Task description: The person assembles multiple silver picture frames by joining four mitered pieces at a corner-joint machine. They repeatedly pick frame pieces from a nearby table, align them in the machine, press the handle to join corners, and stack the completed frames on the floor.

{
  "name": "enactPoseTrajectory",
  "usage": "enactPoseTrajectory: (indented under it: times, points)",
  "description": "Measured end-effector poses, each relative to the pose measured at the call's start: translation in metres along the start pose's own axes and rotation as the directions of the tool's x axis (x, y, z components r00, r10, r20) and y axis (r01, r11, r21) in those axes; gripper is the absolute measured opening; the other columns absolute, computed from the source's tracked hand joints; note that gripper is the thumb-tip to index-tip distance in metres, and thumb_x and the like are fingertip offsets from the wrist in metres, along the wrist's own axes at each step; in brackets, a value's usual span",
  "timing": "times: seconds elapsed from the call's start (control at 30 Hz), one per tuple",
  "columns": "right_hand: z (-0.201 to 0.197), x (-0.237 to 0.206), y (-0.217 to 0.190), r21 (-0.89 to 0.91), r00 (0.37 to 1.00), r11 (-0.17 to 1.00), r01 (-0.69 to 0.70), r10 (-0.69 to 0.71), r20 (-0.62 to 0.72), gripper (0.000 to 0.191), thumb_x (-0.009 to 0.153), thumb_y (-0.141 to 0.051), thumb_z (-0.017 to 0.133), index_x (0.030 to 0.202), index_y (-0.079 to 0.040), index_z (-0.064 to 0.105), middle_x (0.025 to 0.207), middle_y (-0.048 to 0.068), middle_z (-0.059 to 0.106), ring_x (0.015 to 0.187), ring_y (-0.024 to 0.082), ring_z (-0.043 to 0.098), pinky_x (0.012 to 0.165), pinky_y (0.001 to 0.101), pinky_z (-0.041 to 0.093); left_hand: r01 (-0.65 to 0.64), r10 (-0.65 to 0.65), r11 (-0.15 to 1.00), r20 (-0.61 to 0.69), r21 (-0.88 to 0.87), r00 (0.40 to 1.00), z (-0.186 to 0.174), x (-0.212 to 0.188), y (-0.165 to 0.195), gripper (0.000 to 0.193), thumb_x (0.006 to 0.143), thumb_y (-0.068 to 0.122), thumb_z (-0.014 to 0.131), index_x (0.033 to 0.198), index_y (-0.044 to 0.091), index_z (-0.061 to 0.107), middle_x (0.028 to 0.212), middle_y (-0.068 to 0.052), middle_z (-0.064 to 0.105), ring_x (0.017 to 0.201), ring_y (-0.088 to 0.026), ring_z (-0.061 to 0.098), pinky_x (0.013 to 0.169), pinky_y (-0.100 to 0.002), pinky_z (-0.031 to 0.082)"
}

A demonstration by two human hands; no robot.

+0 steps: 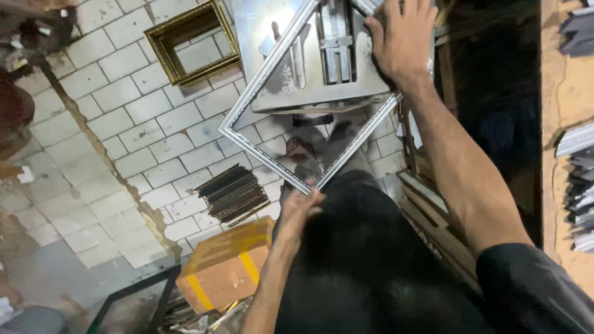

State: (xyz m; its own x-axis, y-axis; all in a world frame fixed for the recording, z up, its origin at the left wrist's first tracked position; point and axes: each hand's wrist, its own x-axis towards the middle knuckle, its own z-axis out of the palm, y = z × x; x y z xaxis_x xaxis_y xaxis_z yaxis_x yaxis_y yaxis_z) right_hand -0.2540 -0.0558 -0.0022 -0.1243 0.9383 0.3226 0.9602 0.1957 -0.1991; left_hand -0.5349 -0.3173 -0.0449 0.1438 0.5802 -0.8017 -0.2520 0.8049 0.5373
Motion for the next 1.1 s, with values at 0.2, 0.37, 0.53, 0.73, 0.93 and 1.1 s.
enactPoseTrajectory:
  times: [0.2, 0.37, 0.53, 0.73, 0.93, 1.1]
  points:
    - [-0.003, -0.014, -0.035, -0.360, 0.991, 0.923, 0.133, -0.135, 0.020, 0.072, 0.078, -0.005, 0.067, 0.148, -0.018, 0.055, 0.146, 0.018, 0.045, 0.133, 0.036, 0.042, 0.104, 0.0539, 0.034, -0.266, 0.262, 0.955, -0.043, -0.132, 0.964, -0.040, 0.004, -0.060, 0.030, 0.102, 0.024, 0.056, 0.120, -0.001, 0.058, 0.100, -0.015, 0.075, 0.082, -0.021, 0.077, 0.061, -0.027, 0.057]
    - [0.023, -0.022, -0.082, 0.111, 0.927, 0.937, 0.332, -0.346, 0.143, 0.053, 0.109, -0.038, 0.067, 0.150, -0.008, 0.053, 0.145, 0.019, 0.052, 0.138, 0.036, 0.046, 0.105, 0.0522, 0.036, -0.366, 0.327, 0.929, -0.336, -0.056, 0.883, -0.117, 0.018, -0.019, 0.029, 0.123, 0.022, 0.049, 0.115, -0.005, 0.050, 0.093, -0.008, 0.059, 0.086, -0.020, 0.064, 0.072, -0.034, 0.056]
    - [0.009, -0.083, -0.070, 0.143, 0.987, 0.982, 0.126, -0.139, 0.087, 0.037, 0.106, -0.036, 0.061, 0.125, -0.004, 0.061, 0.104, 0.016, 0.057, 0.099, 0.033, 0.052, 0.087, 0.0506, 0.037, -0.407, 0.259, 0.853, -0.412, -0.326, 0.874, -0.134, 0.014, 0.104, 0.026, 0.108, 0.020, 0.048, 0.125, 0.007, 0.061, 0.097, -0.001, 0.069, 0.080, -0.013, 0.065, 0.068, -0.031, 0.051]
    - [0.003, -0.236, -0.106, 0.633, 0.778, 0.462, -0.621, 0.264, 0.571, 0.033, 0.105, -0.028, 0.055, 0.115, 0.002, 0.064, 0.101, 0.013, 0.069, 0.094, 0.021, 0.065, 0.083, 0.0366, 0.052, -0.729, 0.757, 0.640, -0.037, 0.242, 0.652, 0.028, 0.053, 0.225, 0.029, 0.097, 0.020, 0.067, 0.122, 0.006, 0.068, 0.099, 0.003, 0.069, 0.083, -0.008, 0.069, 0.062, -0.033, 0.058]
    - [0.005, -0.280, -0.132, 0.517, 0.499, 0.074, -0.853, 0.409, 0.764, 0.033, 0.103, -0.021, 0.059, 0.091, 0.005, 0.076, 0.071, 0.007, 0.072, 0.064, 0.013, 0.061, 0.060, 0.0261, 0.049, -0.547, 0.884, -0.071, 0.306, 0.834, 0.352, 0.143, 0.148, 0.221, 0.030, 0.096, 0.037, 0.072, 0.111, 0.013, 0.080, 0.116, -0.006, 0.062, 0.103, -0.026, 0.051, 0.091, -0.045, 0.034]
    - [-0.046, -0.195, -0.072, 0.504, 0.874, 0.789, -0.352, 0.470, -0.125, 0.021, 0.101, -0.013, 0.073, 0.117, 0.000, 0.065, 0.103, 0.014, 0.063, 0.097, 0.028, 0.060, 0.089, 0.0395, 0.049, -0.561, 0.922, 0.014, 0.206, 0.828, 0.327, 0.151, 0.178, 0.220, 0.027, 0.090, 0.035, 0.083, 0.095, 0.009, 0.077, 0.109, -0.006, 0.056, 0.104, -0.025, 0.052, 0.093, -0.043, 0.044]
